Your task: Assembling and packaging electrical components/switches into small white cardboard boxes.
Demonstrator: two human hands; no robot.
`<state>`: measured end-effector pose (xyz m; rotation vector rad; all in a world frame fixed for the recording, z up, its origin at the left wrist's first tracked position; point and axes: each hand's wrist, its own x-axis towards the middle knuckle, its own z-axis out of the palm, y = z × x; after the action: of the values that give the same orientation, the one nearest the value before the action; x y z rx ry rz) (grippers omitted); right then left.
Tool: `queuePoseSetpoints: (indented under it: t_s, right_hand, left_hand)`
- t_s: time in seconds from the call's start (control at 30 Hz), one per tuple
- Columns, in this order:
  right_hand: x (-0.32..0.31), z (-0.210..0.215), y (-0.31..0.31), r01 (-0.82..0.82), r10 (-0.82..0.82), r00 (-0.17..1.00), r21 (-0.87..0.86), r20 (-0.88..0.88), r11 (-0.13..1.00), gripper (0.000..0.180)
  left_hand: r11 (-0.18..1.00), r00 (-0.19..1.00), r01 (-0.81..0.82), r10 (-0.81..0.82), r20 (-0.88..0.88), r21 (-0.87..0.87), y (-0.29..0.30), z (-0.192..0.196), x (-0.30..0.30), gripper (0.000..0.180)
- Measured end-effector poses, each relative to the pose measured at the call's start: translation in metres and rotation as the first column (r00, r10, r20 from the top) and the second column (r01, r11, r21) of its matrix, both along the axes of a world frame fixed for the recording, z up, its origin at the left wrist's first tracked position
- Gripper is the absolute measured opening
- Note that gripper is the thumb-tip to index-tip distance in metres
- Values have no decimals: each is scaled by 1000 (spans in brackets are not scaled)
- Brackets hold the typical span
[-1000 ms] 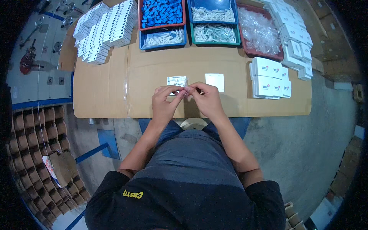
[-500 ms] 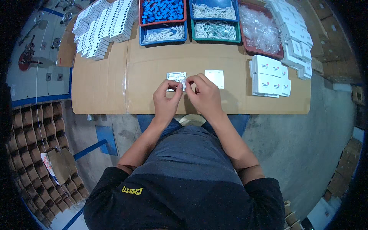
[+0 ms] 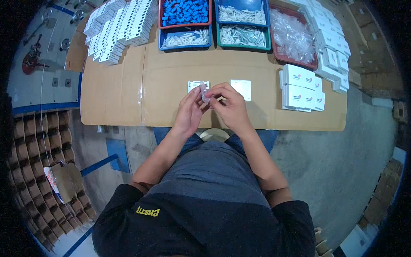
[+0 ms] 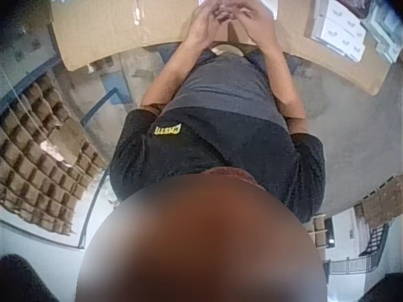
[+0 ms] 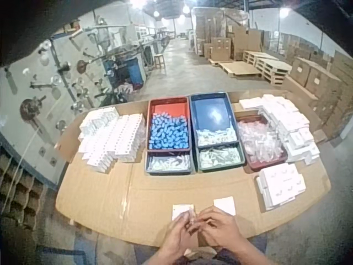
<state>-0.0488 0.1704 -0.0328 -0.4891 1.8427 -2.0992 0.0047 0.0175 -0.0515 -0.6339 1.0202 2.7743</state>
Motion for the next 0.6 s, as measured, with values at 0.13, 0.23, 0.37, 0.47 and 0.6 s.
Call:
queuePoseSetpoints:
  t_s: [0.13,0.23,0.37,0.47,0.6]
  right_hand:
    - [-6,-1,8,16,59,953,245,-296,969,18]
    - [-6,6,6,4,69,961,261,-267,965,22]
    - [1,-5,-4,128,-121,990,112,-65,985,26]
    - [-1,-10,-3,124,-137,970,74,200,989,26]
    - [-8,-12,7,20,-35,931,43,363,999,19]
  left_hand:
    - [980,1000,1,-6,-21,-201,-3,1,0,40]
    - [959,1000,-27,23,-17,-281,-1,2,0,31]
    - [978,993,-116,110,-46,-174,1,2,-1,27]
    - [981,989,-145,143,-27,-131,0,-4,-1,26]
    - [971,984,-179,180,-6,-160,-3,-10,-1,24]
